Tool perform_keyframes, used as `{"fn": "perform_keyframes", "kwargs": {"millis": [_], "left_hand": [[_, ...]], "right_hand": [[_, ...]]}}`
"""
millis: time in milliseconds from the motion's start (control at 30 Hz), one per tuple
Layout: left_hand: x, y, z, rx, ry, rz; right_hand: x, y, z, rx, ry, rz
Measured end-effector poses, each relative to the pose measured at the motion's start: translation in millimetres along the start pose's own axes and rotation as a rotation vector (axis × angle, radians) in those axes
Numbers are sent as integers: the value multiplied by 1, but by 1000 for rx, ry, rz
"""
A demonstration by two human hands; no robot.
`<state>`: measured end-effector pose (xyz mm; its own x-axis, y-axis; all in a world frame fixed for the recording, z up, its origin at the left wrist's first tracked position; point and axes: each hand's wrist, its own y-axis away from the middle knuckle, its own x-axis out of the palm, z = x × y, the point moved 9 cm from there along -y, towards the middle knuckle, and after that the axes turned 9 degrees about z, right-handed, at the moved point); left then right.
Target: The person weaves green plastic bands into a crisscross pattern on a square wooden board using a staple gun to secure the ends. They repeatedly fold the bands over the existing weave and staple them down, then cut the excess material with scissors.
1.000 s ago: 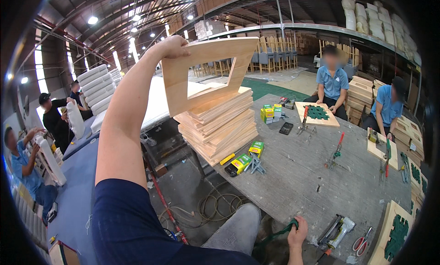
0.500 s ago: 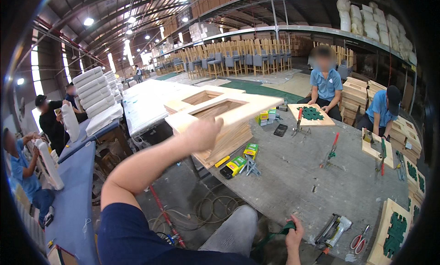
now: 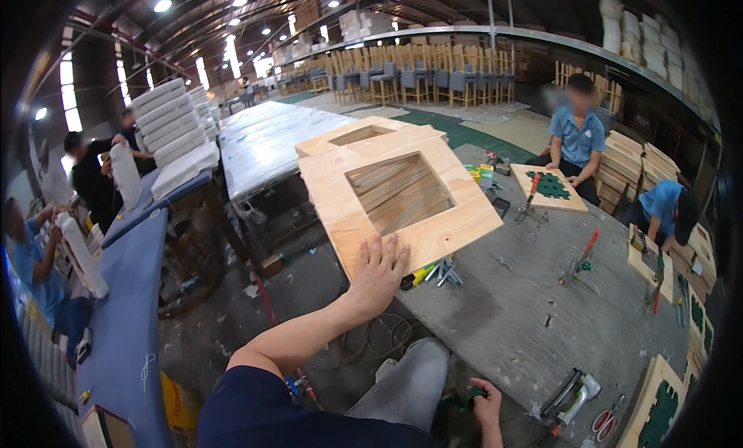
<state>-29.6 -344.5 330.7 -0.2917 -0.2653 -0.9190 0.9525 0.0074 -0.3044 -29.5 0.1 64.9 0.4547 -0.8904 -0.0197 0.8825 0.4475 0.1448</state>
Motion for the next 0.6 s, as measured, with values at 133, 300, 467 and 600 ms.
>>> {"fn": "perform_keyframes", "kwargs": {"millis": [133,300,467,600], "left_hand": [[10,8,5,1,33,3],[14,20,15,11,28,-9],[1,25,19,32,70,-90],[-6,32,26,38,101,-106]], "right_hand": [[7,-2,-15,74,-28,54],[15,-4,-26,131,-32,73],[11,-6,-32,133,-29,72],[27,-19,-23,282,-217,110]]}}
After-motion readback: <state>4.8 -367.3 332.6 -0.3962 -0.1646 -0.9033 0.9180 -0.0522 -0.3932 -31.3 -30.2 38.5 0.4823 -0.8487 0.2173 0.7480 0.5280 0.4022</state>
